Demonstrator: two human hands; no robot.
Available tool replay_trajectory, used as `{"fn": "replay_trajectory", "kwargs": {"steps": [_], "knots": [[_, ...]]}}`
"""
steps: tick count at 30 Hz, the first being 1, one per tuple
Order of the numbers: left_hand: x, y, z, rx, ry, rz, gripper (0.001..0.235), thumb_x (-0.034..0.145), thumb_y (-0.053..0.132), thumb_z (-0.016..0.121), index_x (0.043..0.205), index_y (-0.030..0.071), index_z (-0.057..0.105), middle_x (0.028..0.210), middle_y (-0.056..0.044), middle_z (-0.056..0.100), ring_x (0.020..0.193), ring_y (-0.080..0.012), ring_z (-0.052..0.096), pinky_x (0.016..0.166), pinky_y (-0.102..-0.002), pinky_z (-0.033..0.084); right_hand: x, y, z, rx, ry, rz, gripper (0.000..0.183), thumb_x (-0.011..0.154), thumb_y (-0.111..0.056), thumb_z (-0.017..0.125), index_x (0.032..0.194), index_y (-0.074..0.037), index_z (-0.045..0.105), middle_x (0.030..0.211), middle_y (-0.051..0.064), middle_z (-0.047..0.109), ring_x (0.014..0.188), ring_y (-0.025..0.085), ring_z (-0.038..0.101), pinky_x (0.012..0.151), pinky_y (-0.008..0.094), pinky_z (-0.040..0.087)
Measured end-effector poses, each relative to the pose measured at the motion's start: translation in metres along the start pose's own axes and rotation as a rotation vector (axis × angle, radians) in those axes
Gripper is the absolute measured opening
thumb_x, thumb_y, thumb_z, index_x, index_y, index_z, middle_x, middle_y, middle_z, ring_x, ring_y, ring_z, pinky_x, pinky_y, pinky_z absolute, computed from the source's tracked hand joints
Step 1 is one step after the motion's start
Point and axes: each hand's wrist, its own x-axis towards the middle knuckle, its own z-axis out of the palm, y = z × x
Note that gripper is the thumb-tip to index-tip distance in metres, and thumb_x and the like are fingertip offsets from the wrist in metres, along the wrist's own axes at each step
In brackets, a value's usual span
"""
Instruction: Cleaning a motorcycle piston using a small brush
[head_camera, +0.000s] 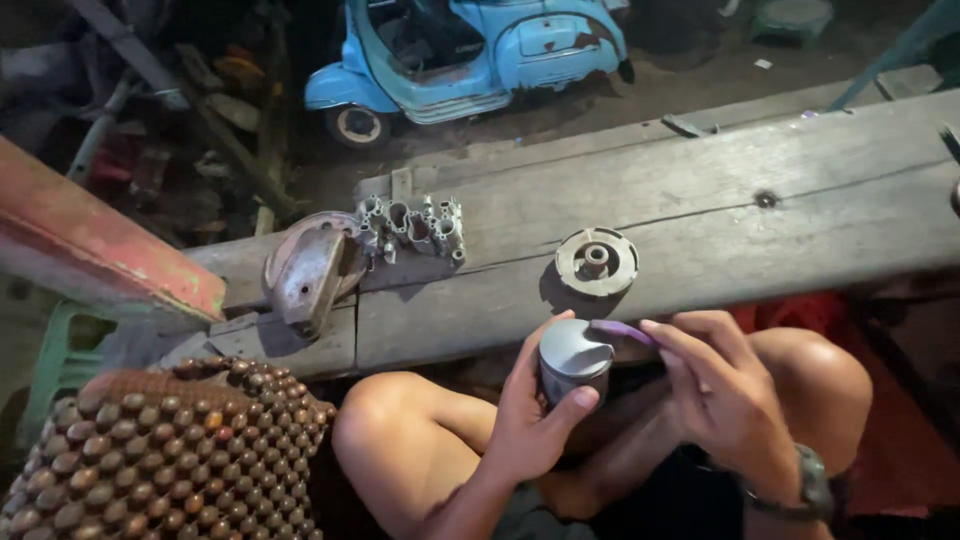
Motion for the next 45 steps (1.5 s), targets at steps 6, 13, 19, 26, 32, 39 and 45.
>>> {"fn": "replay_trajectory", "kwargs": {"steps": [6, 13, 19, 26, 32, 39, 45], "knots": [[-0.018, 0.025, 0.000, 0.011, -0.082, 0.006, 0.074, 0.092, 0.033, 0.067, 0.149, -0.005, 0.040, 0.140, -0.017, 0.056, 0.126, -0.0263, 0.055, 0.109, -0.037, 0.042, -0.024, -0.012, -0.041, -0.234, -0.083, -0.065, 0.047, 0.076, -0.003, 0.069, 0.123, -0.010, 0.071, 0.117, 0.013, 0.065, 0.093, 0.022, 0.067, 0.080, 0.029, 0.056], [-0.013, 0.008, -0.012, -0.069, -0.010, -0.058, 0.070, 0.090, 0.026, 0.066, 0.148, -0.003, 0.043, 0.143, -0.017, 0.056, 0.129, -0.0261, 0.056, 0.111, -0.037, 0.041, 0.052, 0.003, -0.044, -0.201, -0.342, -0.064, 0.054, 0.074, -0.005, 0.069, 0.125, -0.022, 0.071, 0.110, -0.001, 0.071, 0.068, 0.009, 0.072, 0.053, 0.021, 0.056], [0.006, -0.026, -0.027, -0.187, 0.070, 0.111, 0.076, 0.099, 0.040, 0.071, 0.148, -0.007, 0.038, 0.132, -0.020, 0.060, 0.115, -0.0239, 0.059, 0.105, -0.035, 0.044, 0.174, -0.003, 0.018, -0.148, -0.561, -0.421, 0.036, 0.080, -0.008, 0.066, 0.115, -0.013, 0.066, 0.106, 0.003, 0.064, 0.062, 0.022, 0.064, 0.056, 0.034, 0.054], [0.027, -0.031, -0.051, -0.177, 0.243, 0.072, 0.071, 0.092, 0.032, 0.068, 0.146, -0.006, 0.042, 0.123, -0.018, 0.066, 0.110, -0.0229, 0.063, 0.101, -0.033, 0.048, 0.212, -0.009, 0.039, -0.004, -0.645, -0.390, 0.031, 0.084, -0.010, 0.063, 0.114, -0.014, 0.068, 0.104, 0.002, 0.066, 0.050, 0.020, 0.061, 0.045, 0.035, 0.051], [0.012, -0.001, -0.036, -0.067, 0.163, 0.064, 0.062, 0.093, 0.025, 0.062, 0.146, -0.002, 0.044, 0.133, -0.016, 0.061, 0.119, -0.0239, 0.059, 0.108, -0.036, 0.044, 0.139, 0.004, 0.005, -0.021, -0.545, -0.173, 0.039, 0.081, -0.009, 0.065, 0.118, -0.019, 0.072, 0.105, -0.002, 0.068, 0.067, 0.014, 0.068, 0.056, 0.025, 0.057], [-0.015, 0.022, -0.004, -0.095, 0.069, -0.007, 0.074, 0.087, 0.029, 0.072, 0.148, 0.000, 0.042, 0.134, -0.012, 0.060, 0.118, -0.0197, 0.058, 0.107, -0.034, 0.045, 0.058, -0.007, -0.020, -0.044, -0.383, -0.210, 0.044, 0.076, -0.009, 0.069, 0.119, -0.017, 0.068, 0.101, -0.002, 0.070, 0.065, 0.013, 0.070, 0.052, 0.023, 0.057], [-0.025, 0.015, 0.014, 0.026, 0.074, -0.018, 0.072, 0.084, 0.022, 0.073, 0.146, 0.000, 0.046, 0.134, -0.013, 0.062, 0.118, -0.0215, 0.060, 0.106, -0.034, 0.047, 0.020, 0.008, -0.020, 0.117, -0.309, -0.199, 0.042, 0.075, -0.002, 0.069, 0.116, -0.012, 0.071, 0.107, 0.003, 0.068, 0.076, 0.015, 0.068, 0.062, 0.023, 0.056]]}}
